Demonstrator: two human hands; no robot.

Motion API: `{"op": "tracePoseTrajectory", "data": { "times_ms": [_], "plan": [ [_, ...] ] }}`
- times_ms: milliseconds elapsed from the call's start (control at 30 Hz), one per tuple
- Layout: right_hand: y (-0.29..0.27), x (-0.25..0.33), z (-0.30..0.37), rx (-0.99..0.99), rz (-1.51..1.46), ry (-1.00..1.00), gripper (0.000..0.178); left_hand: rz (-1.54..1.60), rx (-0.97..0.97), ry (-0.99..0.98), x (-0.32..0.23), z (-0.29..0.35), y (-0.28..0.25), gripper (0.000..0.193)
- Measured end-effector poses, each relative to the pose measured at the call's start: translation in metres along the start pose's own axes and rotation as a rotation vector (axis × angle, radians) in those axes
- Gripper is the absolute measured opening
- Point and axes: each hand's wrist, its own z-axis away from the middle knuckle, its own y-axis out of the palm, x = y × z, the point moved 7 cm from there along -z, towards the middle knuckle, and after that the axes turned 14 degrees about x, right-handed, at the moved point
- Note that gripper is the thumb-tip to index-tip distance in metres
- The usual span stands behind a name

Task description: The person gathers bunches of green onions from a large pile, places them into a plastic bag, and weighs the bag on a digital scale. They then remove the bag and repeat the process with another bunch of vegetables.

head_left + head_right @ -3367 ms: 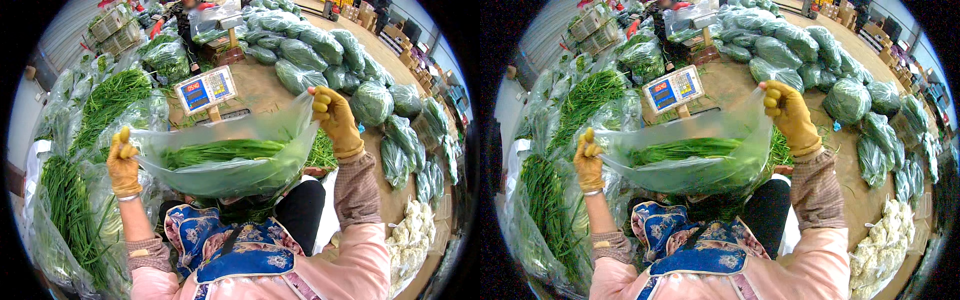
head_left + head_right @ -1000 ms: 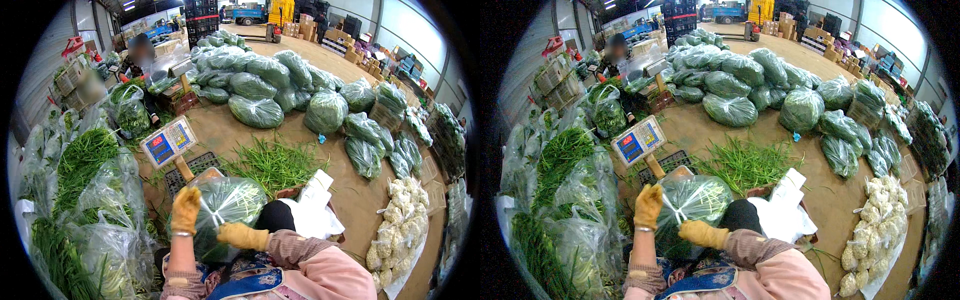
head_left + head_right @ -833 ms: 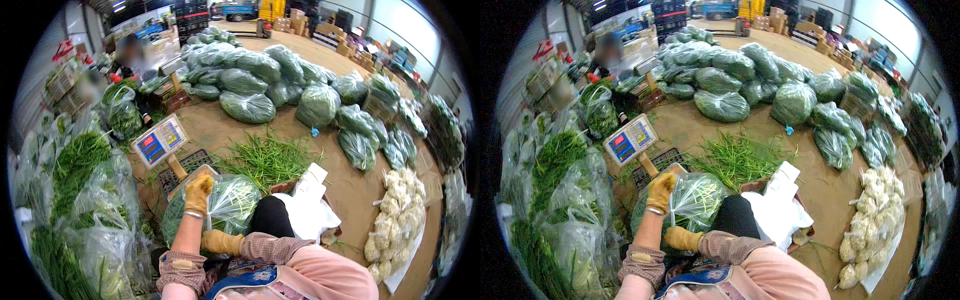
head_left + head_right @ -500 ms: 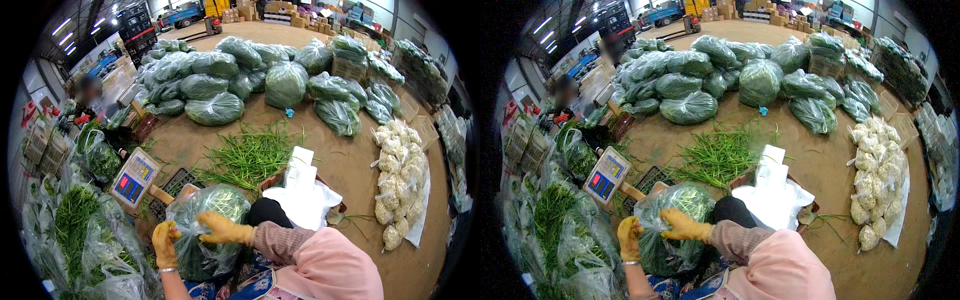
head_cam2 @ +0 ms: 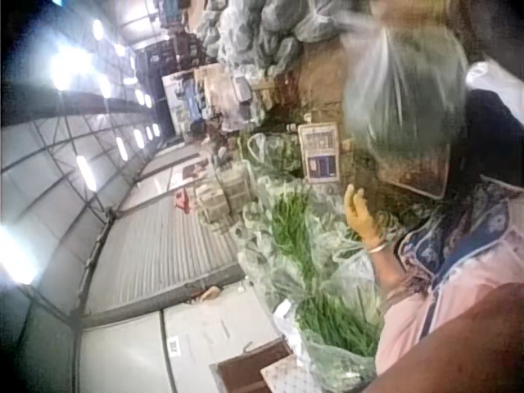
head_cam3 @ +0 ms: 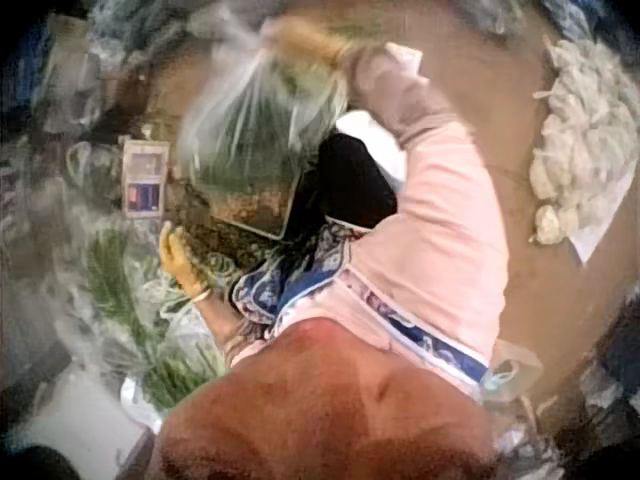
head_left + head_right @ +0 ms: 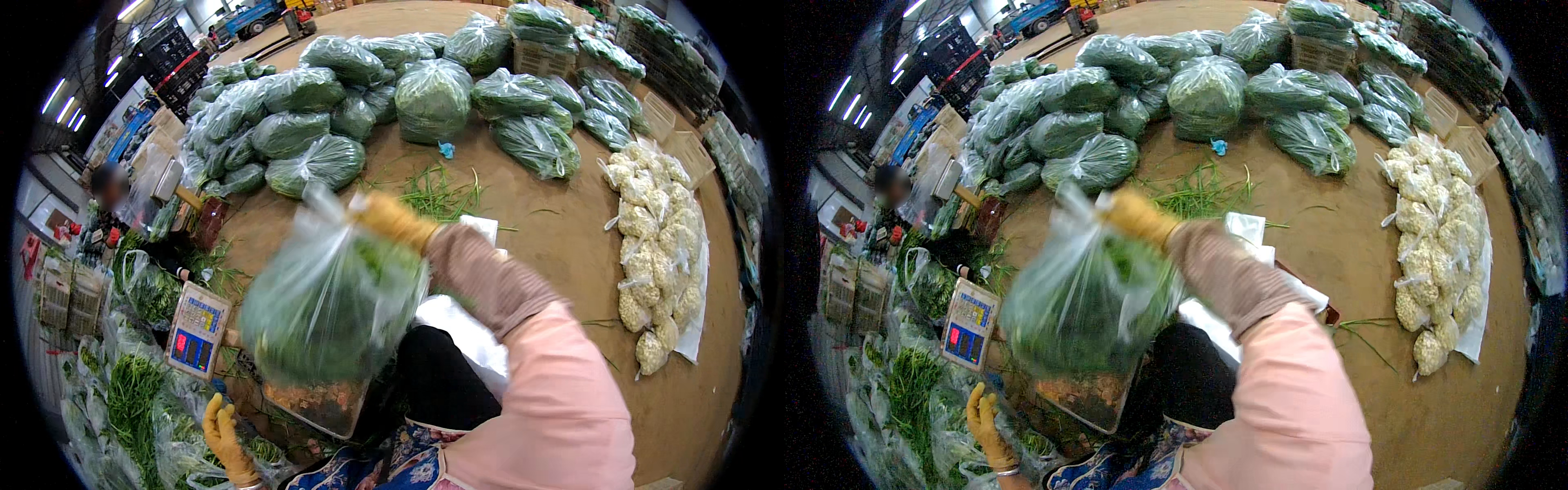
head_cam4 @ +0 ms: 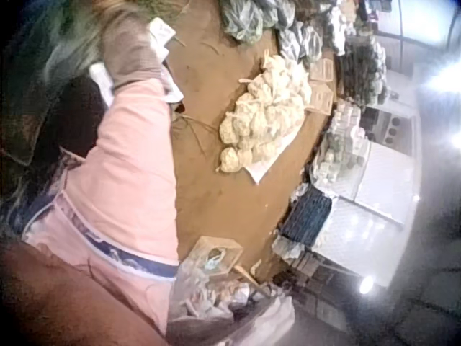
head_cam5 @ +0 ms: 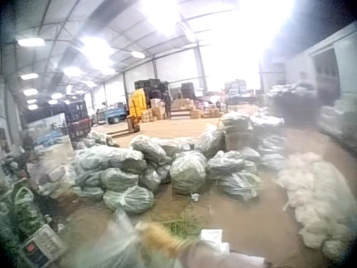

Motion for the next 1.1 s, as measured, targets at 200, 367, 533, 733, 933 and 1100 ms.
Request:
{"op": "tracePoseTrajectory", "data": {
  "times_ms": [200, 367, 533, 733, 933, 1100],
  "plan": [
    [-0.254, -0.101, 0.085, -0.398, 0.306, 0.494, 0.023, -0.05, -0.017, -0.064, 0.025, 0.005, -0.011, 0.03],
    [-0.231, -0.214, 0.193, -0.477, 0.319, 0.888, 0.031, -0.011, 0.003, -0.14, 0.057, 0.011, 0.011, 0.029],
    [0.002, -0.252, 0.318, 0.071, 0.021, 0.895, 0.048, -0.016, 0.066, -0.257, 0.068, 0.027, 0.043, 0.028],
    [0.17, -0.178, 0.432, 0.176, -0.216, 1.096, 0.062, 0.025, 0.166, -0.321, 0.081, 0.04, 0.073, 0.028],
    [0.227, -0.154, 0.42, 0.379, -0.207, 1.077, 0.038, 0.07, 0.304, -0.28, 0.061, 0.056, 0.124, 0.028],
    [0.125, -0.185, 0.403, -0.203, -0.46, 0.913, 0.03, 0.055, 0.349, -0.289, 0.025, 0.053, 0.148, 0.027]
  ]
}}
